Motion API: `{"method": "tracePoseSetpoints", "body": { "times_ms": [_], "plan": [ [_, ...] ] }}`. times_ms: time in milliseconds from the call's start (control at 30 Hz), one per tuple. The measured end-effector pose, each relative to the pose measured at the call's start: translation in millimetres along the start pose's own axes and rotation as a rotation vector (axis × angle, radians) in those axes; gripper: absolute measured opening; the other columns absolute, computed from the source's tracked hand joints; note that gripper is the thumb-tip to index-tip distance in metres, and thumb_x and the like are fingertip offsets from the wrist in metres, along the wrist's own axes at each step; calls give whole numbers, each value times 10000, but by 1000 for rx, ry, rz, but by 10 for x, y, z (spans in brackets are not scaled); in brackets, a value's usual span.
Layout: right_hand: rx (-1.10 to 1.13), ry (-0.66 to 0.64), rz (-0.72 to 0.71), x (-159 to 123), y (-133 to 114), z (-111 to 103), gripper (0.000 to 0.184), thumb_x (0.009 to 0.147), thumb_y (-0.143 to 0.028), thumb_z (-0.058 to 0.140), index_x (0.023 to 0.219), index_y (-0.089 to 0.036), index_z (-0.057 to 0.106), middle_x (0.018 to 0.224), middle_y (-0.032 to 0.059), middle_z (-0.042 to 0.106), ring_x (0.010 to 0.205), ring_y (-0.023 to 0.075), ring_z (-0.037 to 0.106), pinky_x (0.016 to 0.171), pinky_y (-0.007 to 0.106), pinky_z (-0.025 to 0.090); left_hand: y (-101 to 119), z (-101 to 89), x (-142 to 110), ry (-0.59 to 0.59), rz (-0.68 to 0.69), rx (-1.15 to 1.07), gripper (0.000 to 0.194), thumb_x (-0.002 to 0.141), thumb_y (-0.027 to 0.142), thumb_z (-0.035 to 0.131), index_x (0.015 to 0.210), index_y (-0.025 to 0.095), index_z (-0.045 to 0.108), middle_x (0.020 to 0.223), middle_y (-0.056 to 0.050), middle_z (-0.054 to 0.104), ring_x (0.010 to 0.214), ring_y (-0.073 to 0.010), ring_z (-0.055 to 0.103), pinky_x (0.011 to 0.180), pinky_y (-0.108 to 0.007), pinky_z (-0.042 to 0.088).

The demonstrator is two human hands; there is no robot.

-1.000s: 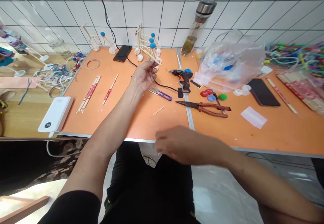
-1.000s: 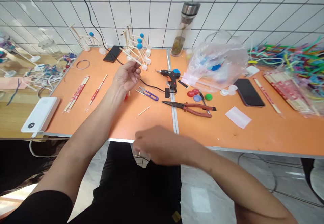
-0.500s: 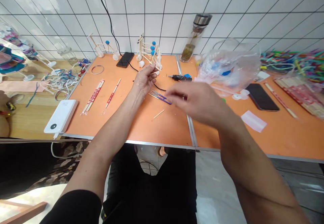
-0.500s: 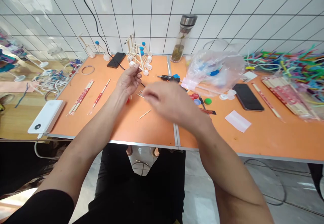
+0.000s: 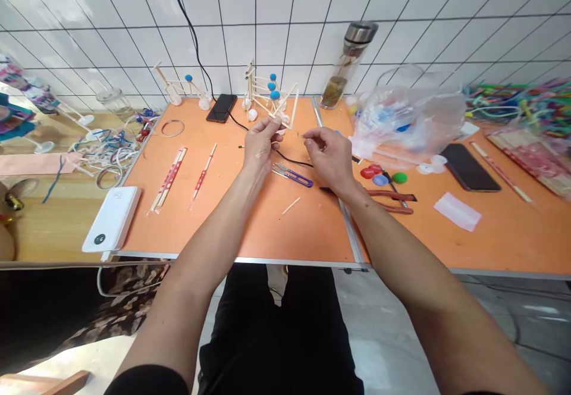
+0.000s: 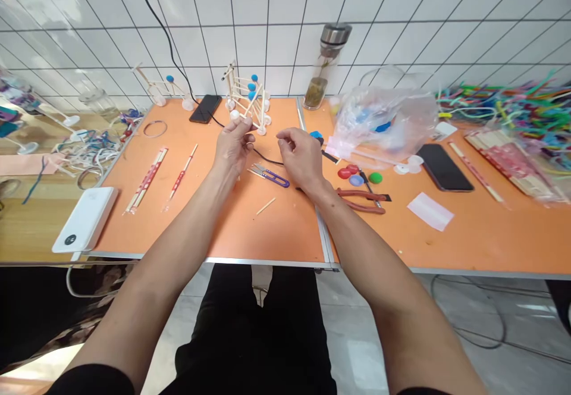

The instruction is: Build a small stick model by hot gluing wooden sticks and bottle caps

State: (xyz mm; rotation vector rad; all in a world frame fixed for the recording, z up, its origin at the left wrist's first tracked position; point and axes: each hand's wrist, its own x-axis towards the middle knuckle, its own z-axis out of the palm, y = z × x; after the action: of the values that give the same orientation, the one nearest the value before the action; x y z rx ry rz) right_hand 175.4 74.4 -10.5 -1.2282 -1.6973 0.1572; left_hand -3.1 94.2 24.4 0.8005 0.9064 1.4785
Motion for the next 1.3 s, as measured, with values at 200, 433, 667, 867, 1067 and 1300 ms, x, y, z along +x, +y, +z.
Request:
{"method": "tracePoseSetpoints", "body": {
  "times_ms": [200, 433, 667, 867, 1067, 1300],
  "plan": [
    [-48, 54, -67, 14, 90, -5, 178, 964, -251, 635, 1024, -226, 801, 988, 70, 827, 797, 232, 709, 787, 390, 550, 67, 1, -35, 8, 59, 132, 251, 966, 289, 866, 800, 209, 696, 875, 13, 752, 634, -59, 576, 570, -176, 408],
    [-53, 160, -148, -15, -78, -70, 125, 1028, -287, 618, 1024, -245, 735, 947, 52, 760, 793, 214, 689, 799, 369, 548, 30, 56, -86, 10, 208, 215, 213, 969, 222, 841, 792, 209, 723, 795, 18, 695, 696, -96, 578, 655, -198, 476],
    [-143, 62, -148, -60, -274, -68, 56, 1056, -322, 666, 1039, -269, 655, 1039, 53, 743, 800, 202, 653, 825, 367, 535, -114, 238, -269, 27, 294, 253, 234, 931, 102, 853, 748, 211, 757, 738, 31, 627, 740, -115, 567, 741, -219, 484],
    [-194, 14, -153, -52, -235, -34, 32, 1060, -249, 606, 1054, -280, 611, 1115, 85, 761, 979, 254, 719, 853, 377, 544, -191, 254, -307, 72, 254, 278, 222, 905, 128, 908, 748, 218, 780, 633, 62, 483, 635, -100, 453, 664, -226, 422],
    [-183, 20, -153, -47, -174, 23, 104, 993, -172, 616, 1016, -268, 583, 1065, 76, 766, 952, 249, 730, 792, 359, 505, -276, 250, -316, 58, 236, 273, 195, 925, 127, 871, 774, 205, 774, 696, 47, 627, 658, -93, 524, 687, -213, 440],
    [-166, 62, -154, -29, -154, 43, 116, 952, -167, 585, 985, -277, 575, 1018, 75, 767, 919, 252, 721, 772, 364, 504, -302, 256, -340, 53, 254, 292, 188, 932, 129, 850, 779, 196, 764, 712, 50, 654, 674, -93, 549, 710, -211, 455]
  ]
}}
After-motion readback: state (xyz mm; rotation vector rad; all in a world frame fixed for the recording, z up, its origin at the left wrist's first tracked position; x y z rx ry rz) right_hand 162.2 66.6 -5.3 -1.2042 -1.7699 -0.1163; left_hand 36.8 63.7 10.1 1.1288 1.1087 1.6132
